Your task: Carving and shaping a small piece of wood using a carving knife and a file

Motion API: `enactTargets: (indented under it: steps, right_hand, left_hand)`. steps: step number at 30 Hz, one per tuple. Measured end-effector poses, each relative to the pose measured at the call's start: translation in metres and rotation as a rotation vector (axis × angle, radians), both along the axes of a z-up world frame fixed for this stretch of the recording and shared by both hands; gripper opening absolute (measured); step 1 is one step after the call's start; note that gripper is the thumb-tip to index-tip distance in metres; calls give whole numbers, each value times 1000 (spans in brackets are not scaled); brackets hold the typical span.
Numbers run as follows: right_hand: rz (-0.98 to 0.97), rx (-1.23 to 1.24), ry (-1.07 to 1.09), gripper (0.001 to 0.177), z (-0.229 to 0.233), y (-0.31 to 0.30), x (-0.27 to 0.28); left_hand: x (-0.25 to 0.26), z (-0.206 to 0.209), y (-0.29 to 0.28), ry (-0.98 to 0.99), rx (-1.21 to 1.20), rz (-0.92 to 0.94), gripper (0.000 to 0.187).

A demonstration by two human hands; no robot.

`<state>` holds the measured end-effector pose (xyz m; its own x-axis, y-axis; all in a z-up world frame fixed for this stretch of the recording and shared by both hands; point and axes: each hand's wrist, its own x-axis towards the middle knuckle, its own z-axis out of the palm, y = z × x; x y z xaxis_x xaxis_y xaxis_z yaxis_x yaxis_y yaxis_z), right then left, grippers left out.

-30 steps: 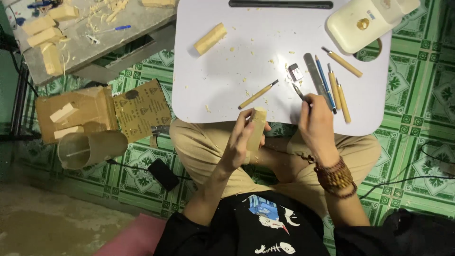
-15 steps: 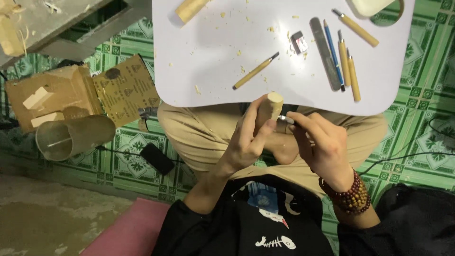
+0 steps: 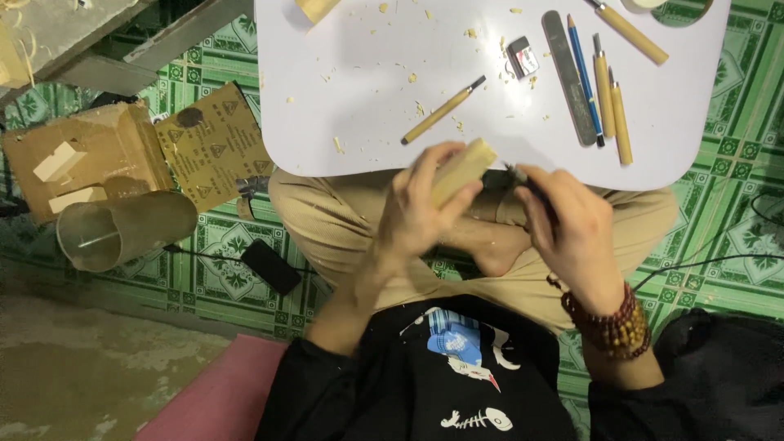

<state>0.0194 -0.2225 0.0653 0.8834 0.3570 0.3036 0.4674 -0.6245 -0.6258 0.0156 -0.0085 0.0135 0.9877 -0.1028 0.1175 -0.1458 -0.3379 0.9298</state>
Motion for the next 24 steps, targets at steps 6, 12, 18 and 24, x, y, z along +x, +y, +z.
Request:
enactTargets:
  steps: [6,12,18,24]
  right_hand:
    - [-49,10,118,19,-29,-5,7]
    - [-66,-65,111,29,-36,16,9]
    - [-115,-364,6,28,-34,18,15]
    - [-117,-518,-40,29,-32,12,19]
  left_hand:
    - [34,-19,11,-188,381,-17,42]
    - [33,-46,-1,-280,541,69,39]
    - [33,-58,-6,-406,553,172,40]
    - [34,-58,-9,-404,526,160,43]
